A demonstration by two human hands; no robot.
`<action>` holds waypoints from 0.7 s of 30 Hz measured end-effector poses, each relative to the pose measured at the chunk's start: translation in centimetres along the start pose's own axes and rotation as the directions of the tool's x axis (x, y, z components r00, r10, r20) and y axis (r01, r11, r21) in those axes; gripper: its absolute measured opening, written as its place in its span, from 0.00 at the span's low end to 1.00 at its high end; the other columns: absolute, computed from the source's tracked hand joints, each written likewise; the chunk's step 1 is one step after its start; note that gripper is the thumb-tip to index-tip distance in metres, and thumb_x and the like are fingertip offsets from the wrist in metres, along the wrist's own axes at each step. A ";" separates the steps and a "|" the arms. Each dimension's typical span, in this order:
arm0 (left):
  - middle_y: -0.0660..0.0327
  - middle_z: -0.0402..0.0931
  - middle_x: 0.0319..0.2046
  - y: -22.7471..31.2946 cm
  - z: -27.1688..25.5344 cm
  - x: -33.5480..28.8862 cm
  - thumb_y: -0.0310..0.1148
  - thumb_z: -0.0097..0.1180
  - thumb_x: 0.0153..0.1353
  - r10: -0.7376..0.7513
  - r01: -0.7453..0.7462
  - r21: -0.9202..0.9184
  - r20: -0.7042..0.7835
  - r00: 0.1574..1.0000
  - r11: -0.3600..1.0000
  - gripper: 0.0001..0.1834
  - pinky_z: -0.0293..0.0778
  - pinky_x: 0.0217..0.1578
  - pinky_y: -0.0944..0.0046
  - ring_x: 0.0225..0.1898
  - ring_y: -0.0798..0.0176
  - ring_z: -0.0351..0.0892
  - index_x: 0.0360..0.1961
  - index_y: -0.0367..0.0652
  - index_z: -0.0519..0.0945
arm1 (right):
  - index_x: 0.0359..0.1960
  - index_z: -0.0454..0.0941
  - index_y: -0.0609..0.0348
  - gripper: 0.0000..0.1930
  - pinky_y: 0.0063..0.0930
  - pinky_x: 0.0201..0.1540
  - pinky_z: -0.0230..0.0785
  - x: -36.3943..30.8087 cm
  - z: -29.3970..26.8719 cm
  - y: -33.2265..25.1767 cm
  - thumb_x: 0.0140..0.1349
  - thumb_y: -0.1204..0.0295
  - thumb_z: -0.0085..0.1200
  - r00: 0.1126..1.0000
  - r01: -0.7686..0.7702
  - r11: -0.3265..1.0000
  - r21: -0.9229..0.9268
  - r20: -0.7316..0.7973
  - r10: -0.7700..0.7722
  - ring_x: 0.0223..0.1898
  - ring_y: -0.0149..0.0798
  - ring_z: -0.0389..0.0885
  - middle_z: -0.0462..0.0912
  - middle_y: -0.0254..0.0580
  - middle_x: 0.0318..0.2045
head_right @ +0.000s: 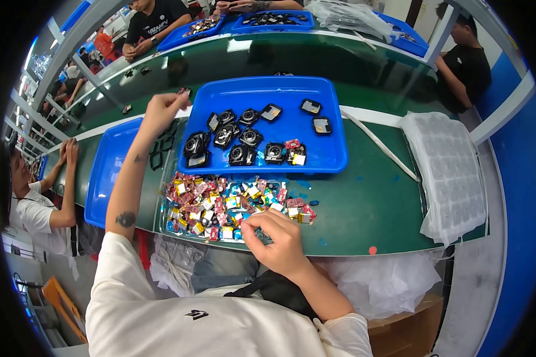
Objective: The worker is assembling small camera modules and applying colorful stickers or covers to components on a factory assembly line.
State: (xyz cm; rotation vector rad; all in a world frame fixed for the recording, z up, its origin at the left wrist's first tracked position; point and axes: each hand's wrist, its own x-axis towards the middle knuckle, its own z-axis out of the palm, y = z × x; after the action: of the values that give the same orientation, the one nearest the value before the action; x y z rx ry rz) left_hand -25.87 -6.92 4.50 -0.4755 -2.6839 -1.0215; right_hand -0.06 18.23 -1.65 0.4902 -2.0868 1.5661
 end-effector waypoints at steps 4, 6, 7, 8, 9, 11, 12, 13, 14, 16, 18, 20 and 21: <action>0.58 0.80 0.23 7.6 -0.1 -11.0 0.35 0.62 0.56 0.085 -0.070 -0.120 0.123 0.989 0.990 0.11 0.69 0.26 0.67 0.24 0.69 0.76 0.27 0.35 0.84 | 0.24 0.78 0.65 0.01 0.26 0.31 0.69 0.1 -0.1 0.2 0.51 0.82 0.58 1.000 -0.009 1.000 0.000 -0.014 0.009 0.25 0.36 0.79 0.83 0.43 0.24; 0.61 0.77 0.24 9.2 0.5 -15.4 0.28 0.66 0.48 0.227 -0.225 -0.064 0.038 0.973 0.972 0.07 0.68 0.29 0.64 0.27 0.64 0.74 0.28 0.38 0.83 | 0.24 0.77 0.63 0.04 0.28 0.29 0.69 0.1 0.2 0.1 0.49 0.82 0.60 1.000 0.004 1.000 -0.010 -0.019 -0.004 0.24 0.38 0.79 0.81 0.42 0.23; 0.60 0.76 0.26 9.5 0.9 -17.2 0.27 0.67 0.46 0.240 -0.239 0.026 -0.022 0.971 0.971 0.08 0.68 0.31 0.63 0.30 0.61 0.73 0.29 0.39 0.83 | 0.24 0.77 0.63 0.04 0.27 0.29 0.69 0.1 0.2 0.2 0.49 0.82 0.60 1.000 0.004 1.000 -0.021 -0.021 -0.004 0.24 0.38 0.79 0.82 0.42 0.23; 0.60 0.75 0.27 9.7 1.4 -18.2 0.27 0.68 0.44 0.256 -0.246 0.117 -0.080 0.963 0.962 0.11 0.68 0.33 0.62 0.32 0.58 0.72 0.31 0.40 0.83 | 0.24 0.77 0.63 0.03 0.27 0.29 0.69 0.1 0.3 0.2 0.49 0.82 0.59 1.000 0.003 0.999 -0.033 -0.023 -0.004 0.24 0.37 0.79 0.82 0.41 0.23; 0.60 0.75 0.27 9.5 1.6 -18.7 0.27 0.68 0.44 0.243 -0.233 0.112 -0.084 0.966 0.966 0.11 0.68 0.33 0.62 0.32 0.58 0.72 0.31 0.40 0.83 | 0.24 0.77 0.63 0.03 0.26 0.28 0.68 0.1 0.5 0.1 0.50 0.82 0.59 1.000 0.005 0.999 -0.035 -0.019 -0.006 0.23 0.36 0.78 0.82 0.41 0.23; 0.60 0.73 0.30 8.9 2.4 -19.5 0.27 0.68 0.42 0.174 -0.118 0.271 -0.191 0.966 0.955 0.13 0.67 0.37 0.60 0.36 0.56 0.70 0.32 0.40 0.82 | 0.24 0.77 0.63 0.03 0.26 0.27 0.67 0.0 0.5 0.0 0.50 0.82 0.59 1.000 -0.002 0.998 -0.055 -0.014 0.001 0.23 0.35 0.77 0.82 0.41 0.23; 0.60 0.73 0.30 8.6 2.8 -19.6 0.27 0.68 0.42 0.162 -0.107 0.265 -0.196 0.967 0.958 0.13 0.67 0.37 0.60 0.36 0.56 0.70 0.32 0.40 0.82 | 0.24 0.78 0.64 0.03 0.25 0.27 0.67 0.0 0.5 0.1 0.50 0.82 0.59 1.000 -0.003 0.997 -0.074 -0.022 0.001 0.23 0.35 0.77 0.82 0.41 0.22; 0.61 0.72 0.30 8.4 3.1 -19.4 0.27 0.68 0.43 0.182 -0.132 0.236 -0.207 0.961 0.963 0.12 0.67 0.36 0.59 0.36 0.57 0.70 0.32 0.42 0.82 | 0.25 0.78 0.64 0.02 0.25 0.26 0.65 0.0 0.5 0.2 0.50 0.82 0.59 1.000 0.004 0.996 -0.090 -0.025 -0.006 0.22 0.34 0.76 0.82 0.40 0.23; 0.62 0.70 0.31 8.3 3.4 -19.3 0.28 0.67 0.44 0.203 -0.158 0.206 -0.220 0.954 0.966 0.12 0.67 0.36 0.59 0.36 0.57 0.69 0.33 0.43 0.82 | 0.25 0.78 0.64 0.02 0.25 0.26 0.65 -0.1 0.6 0.3 0.50 0.82 0.59 1.000 0.002 0.996 -0.093 -0.015 -0.004 0.22 0.34 0.76 0.82 0.40 0.23; 0.63 0.72 0.30 8.8 3.6 -19.3 0.26 0.66 0.44 0.214 -0.182 0.150 -0.241 0.947 0.972 0.10 0.67 0.36 0.59 0.35 0.58 0.70 0.31 0.43 0.81 | 0.25 0.78 0.64 0.02 0.25 0.26 0.66 -0.1 0.7 0.2 0.50 0.82 0.58 0.999 -0.005 0.995 -0.098 -0.034 0.001 0.23 0.34 0.76 0.82 0.40 0.23; 0.64 0.75 0.29 9.1 3.8 -19.4 0.23 0.65 0.44 0.255 -0.256 0.035 -0.283 0.925 0.966 0.10 0.67 0.35 0.60 0.34 0.58 0.71 0.30 0.43 0.80 | 0.26 0.79 0.64 0.02 0.24 0.28 0.67 -0.1 0.7 0.1 0.50 0.82 0.59 1.000 -0.011 0.994 -0.107 -0.025 0.009 0.24 0.34 0.77 0.82 0.40 0.24; 0.64 0.77 0.27 9.8 3.9 -19.6 0.21 0.64 0.43 0.242 -0.258 -0.014 -0.303 0.922 0.966 0.10 0.67 0.34 0.61 0.32 0.58 0.73 0.29 0.43 0.80 | 0.29 0.79 0.64 0.04 0.25 0.30 0.70 0.0 0.9 0.1 0.51 0.82 0.58 0.997 -0.001 0.995 -0.096 -0.076 -0.006 0.27 0.35 0.79 0.83 0.41 0.27; 0.63 0.78 0.27 10.0 3.8 -19.9 0.20 0.64 0.43 0.260 -0.293 -0.069 -0.301 0.918 0.954 0.10 0.68 0.33 0.61 0.31 0.58 0.73 0.28 0.43 0.80 | 0.34 0.79 0.64 0.08 0.27 0.35 0.71 -0.1 1.0 -0.6 0.50 0.81 0.60 0.991 -0.116 0.990 -0.078 -0.071 0.111 0.35 0.38 0.80 0.83 0.44 0.36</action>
State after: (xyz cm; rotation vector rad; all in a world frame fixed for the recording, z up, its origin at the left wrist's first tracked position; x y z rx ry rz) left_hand -4.09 -1.58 1.26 -0.6522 -2.2345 -1.0690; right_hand 0.18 17.08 -1.48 0.2907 -2.1510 1.5301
